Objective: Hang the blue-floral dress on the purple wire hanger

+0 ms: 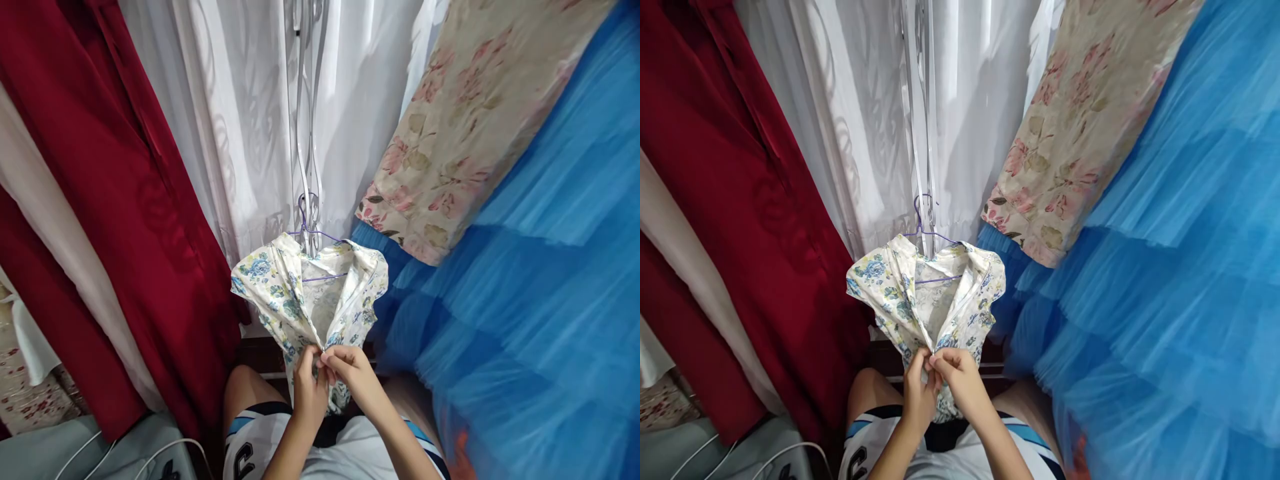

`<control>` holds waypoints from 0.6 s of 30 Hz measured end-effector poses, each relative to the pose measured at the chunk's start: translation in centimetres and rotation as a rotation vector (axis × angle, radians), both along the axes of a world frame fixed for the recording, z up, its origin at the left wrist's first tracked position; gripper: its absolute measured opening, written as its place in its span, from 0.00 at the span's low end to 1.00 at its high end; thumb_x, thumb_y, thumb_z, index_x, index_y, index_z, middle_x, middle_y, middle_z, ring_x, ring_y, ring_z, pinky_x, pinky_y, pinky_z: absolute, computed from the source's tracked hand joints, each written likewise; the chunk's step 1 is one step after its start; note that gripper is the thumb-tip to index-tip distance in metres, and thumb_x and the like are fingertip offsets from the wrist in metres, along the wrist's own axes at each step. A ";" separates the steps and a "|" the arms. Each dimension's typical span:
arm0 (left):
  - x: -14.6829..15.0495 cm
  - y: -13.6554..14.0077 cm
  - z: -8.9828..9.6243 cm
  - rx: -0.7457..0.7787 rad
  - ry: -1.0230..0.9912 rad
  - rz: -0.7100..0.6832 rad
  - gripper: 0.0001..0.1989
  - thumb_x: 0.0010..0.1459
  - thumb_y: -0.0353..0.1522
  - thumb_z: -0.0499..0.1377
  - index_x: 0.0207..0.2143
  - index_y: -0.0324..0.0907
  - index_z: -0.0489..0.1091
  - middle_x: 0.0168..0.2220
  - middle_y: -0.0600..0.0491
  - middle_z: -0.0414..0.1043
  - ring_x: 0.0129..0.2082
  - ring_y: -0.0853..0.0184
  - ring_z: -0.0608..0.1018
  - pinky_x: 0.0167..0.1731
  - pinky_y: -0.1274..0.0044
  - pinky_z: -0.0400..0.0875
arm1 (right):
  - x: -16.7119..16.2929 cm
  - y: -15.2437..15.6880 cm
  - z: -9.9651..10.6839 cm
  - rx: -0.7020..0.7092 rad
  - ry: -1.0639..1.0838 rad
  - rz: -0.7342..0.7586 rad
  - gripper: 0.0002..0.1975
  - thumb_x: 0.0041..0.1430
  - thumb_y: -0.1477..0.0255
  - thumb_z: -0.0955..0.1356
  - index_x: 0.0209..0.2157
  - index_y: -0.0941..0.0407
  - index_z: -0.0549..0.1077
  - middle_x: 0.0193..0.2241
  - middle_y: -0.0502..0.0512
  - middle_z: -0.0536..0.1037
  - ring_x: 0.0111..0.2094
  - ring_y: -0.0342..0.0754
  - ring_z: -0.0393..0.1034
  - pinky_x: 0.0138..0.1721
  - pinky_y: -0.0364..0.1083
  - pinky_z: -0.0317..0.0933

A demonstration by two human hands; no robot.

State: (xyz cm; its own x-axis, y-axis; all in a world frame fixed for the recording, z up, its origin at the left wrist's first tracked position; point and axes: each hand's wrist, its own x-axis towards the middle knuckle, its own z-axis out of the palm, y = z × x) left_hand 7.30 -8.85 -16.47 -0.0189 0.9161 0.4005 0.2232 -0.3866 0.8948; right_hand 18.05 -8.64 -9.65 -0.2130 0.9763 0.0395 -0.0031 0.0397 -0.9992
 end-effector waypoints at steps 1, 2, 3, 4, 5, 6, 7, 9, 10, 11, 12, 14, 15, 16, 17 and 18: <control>0.1 -0.1 -0.1 -0.011 -0.021 -0.010 0.08 0.65 0.36 0.49 0.36 0.45 0.65 0.32 0.50 0.70 0.33 0.62 0.73 0.38 0.71 0.68 | -0.1 0.0 0.1 -0.011 0.003 0.009 0.12 0.54 0.65 0.67 0.22 0.57 0.76 0.12 0.48 0.67 0.16 0.44 0.59 0.23 0.44 0.51; 0.1 -0.1 -0.1 -0.008 -0.039 -0.018 0.08 0.65 0.37 0.49 0.37 0.45 0.65 0.33 0.49 0.70 0.34 0.62 0.73 0.38 0.71 0.68 | -0.2 0.1 0.3 -0.016 -0.003 0.021 0.12 0.54 0.65 0.67 0.23 0.57 0.76 0.12 0.48 0.67 0.16 0.43 0.59 0.23 0.43 0.50; 0.0 -0.2 -0.1 0.000 -0.050 -0.023 0.09 0.65 0.37 0.49 0.38 0.44 0.65 0.33 0.49 0.71 0.34 0.62 0.73 0.38 0.71 0.68 | -0.2 0.2 0.5 -0.015 -0.016 0.035 0.12 0.54 0.65 0.67 0.23 0.58 0.76 0.12 0.47 0.67 0.16 0.43 0.58 0.22 0.43 0.50; -0.1 -0.2 0.1 0.010 -0.051 -0.025 0.09 0.65 0.37 0.49 0.39 0.44 0.66 0.34 0.48 0.71 0.35 0.61 0.74 0.38 0.71 0.67 | -0.2 0.4 0.8 -0.010 -0.031 0.050 0.12 0.55 0.65 0.67 0.23 0.58 0.76 0.12 0.47 0.67 0.16 0.42 0.58 0.22 0.43 0.50; -0.3 -0.2 0.3 0.017 -0.039 -0.026 0.09 0.66 0.37 0.49 0.40 0.45 0.66 0.34 0.48 0.71 0.36 0.61 0.74 0.39 0.71 0.67 | -0.1 0.6 1.2 -0.002 -0.042 0.059 0.13 0.55 0.65 0.67 0.23 0.58 0.75 0.12 0.47 0.68 0.16 0.42 0.58 0.22 0.43 0.49; -0.5 -0.3 0.6 0.021 -0.016 -0.025 0.09 0.66 0.37 0.49 0.40 0.45 0.66 0.35 0.47 0.71 0.36 0.60 0.74 0.39 0.71 0.67 | 0.0 1.1 1.9 0.005 -0.047 0.059 0.13 0.55 0.65 0.67 0.22 0.58 0.75 0.12 0.47 0.68 0.15 0.42 0.57 0.22 0.43 0.49; -0.7 -0.3 0.8 0.022 0.017 -0.028 0.09 0.65 0.37 0.49 0.39 0.46 0.66 0.35 0.47 0.72 0.36 0.60 0.74 0.40 0.70 0.67 | 0.1 1.7 2.8 0.017 -0.040 0.046 0.13 0.55 0.65 0.67 0.22 0.58 0.75 0.11 0.47 0.68 0.15 0.41 0.56 0.22 0.43 0.48; -0.9 -0.2 1.3 0.024 0.092 -0.053 0.08 0.65 0.37 0.50 0.37 0.46 0.66 0.34 0.47 0.72 0.36 0.59 0.74 0.40 0.70 0.66 | 0.5 3.7 5.3 0.057 -0.001 -0.014 0.12 0.54 0.65 0.68 0.24 0.59 0.76 0.11 0.47 0.66 0.14 0.40 0.51 0.20 0.43 0.43; -0.9 -0.1 1.4 0.023 0.126 -0.066 0.08 0.65 0.38 0.50 0.34 0.47 0.66 0.33 0.47 0.71 0.35 0.59 0.74 0.39 0.70 0.66 | 0.6 5.0 6.9 0.084 0.024 -0.049 0.12 0.53 0.65 0.68 0.25 0.59 0.77 0.11 0.46 0.66 0.14 0.39 0.49 0.20 0.43 0.40; -0.9 -0.1 1.3 0.019 0.153 -0.073 0.09 0.64 0.38 0.50 0.32 0.47 0.65 0.32 0.47 0.71 0.34 0.58 0.74 0.37 0.70 0.66 | 0.6 6.4 8.5 0.118 0.047 -0.079 0.11 0.52 0.65 0.68 0.26 0.59 0.77 0.11 0.46 0.65 0.14 0.39 0.48 0.19 0.43 0.38; -0.8 0.0 1.2 0.012 0.174 -0.078 0.10 0.64 0.38 0.50 0.31 0.47 0.64 0.32 0.47 0.71 0.34 0.58 0.74 0.36 0.70 0.66 | 0.5 7.9 10.1 0.142 0.068 -0.093 0.12 0.51 0.65 0.68 0.26 0.60 0.77 0.11 0.46 0.64 0.14 0.39 0.47 0.19 0.43 0.36; -0.6 0.0 0.6 -0.011 0.200 -0.074 0.10 0.65 0.39 0.49 0.31 0.47 0.64 0.32 0.47 0.71 0.34 0.58 0.74 0.35 0.69 0.66 | 0.1 10.4 12.8 0.178 0.088 -0.128 0.12 0.49 0.65 0.68 0.25 0.60 0.76 0.11 0.47 0.63 0.14 0.39 0.47 0.19 0.43 0.35; -0.5 0.0 0.2 -0.022 0.209 -0.072 0.10 0.65 0.39 0.49 0.32 0.47 0.64 0.32 0.47 0.71 0.34 0.58 0.75 0.35 0.69 0.66 | -0.2 11.4 13.8 0.187 0.093 -0.141 0.11 0.48 0.66 0.68 0.25 0.61 0.76 0.11 0.46 0.63 0.14 0.39 0.47 0.18 0.43 0.36; -0.5 -0.1 -0.2 -0.031 0.216 -0.074 0.10 0.65 0.39 0.48 0.32 0.47 0.64 0.32 0.47 0.71 0.34 0.58 0.75 0.34 0.69 0.67 | -0.6 12.0 14.4 0.198 0.095 -0.156 0.11 0.48 0.66 0.68 0.25 0.61 0.76 0.11 0.46 0.62 0.14 0.39 0.47 0.18 0.43 0.37; -0.5 -0.1 -0.6 -0.036 0.220 -0.077 0.11 0.65 0.39 0.48 0.32 0.47 0.64 0.32 0.47 0.71 0.34 0.58 0.75 0.34 0.69 0.67 | -0.9 12.3 14.8 0.216 0.092 -0.170 0.11 0.48 0.66 0.67 0.24 0.61 0.76 0.11 0.46 0.62 0.14 0.39 0.48 0.18 0.43 0.37; -0.6 -0.2 -0.8 -0.037 0.220 -0.082 0.11 0.65 0.39 0.48 0.32 0.47 0.64 0.31 0.47 0.71 0.33 0.58 0.75 0.34 0.70 0.67 | -1.1 12.3 14.9 0.247 0.085 -0.183 0.11 0.48 0.67 0.67 0.24 0.61 0.76 0.11 0.46 0.63 0.15 0.40 0.48 0.18 0.43 0.39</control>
State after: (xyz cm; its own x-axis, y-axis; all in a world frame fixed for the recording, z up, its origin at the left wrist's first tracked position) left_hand 6.68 -9.04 -17.24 0.1403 0.9251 0.3528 0.3835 -0.3793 0.8421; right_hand 16.94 3.68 5.21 -0.0205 0.9568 0.2901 -0.0566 0.2886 -0.9558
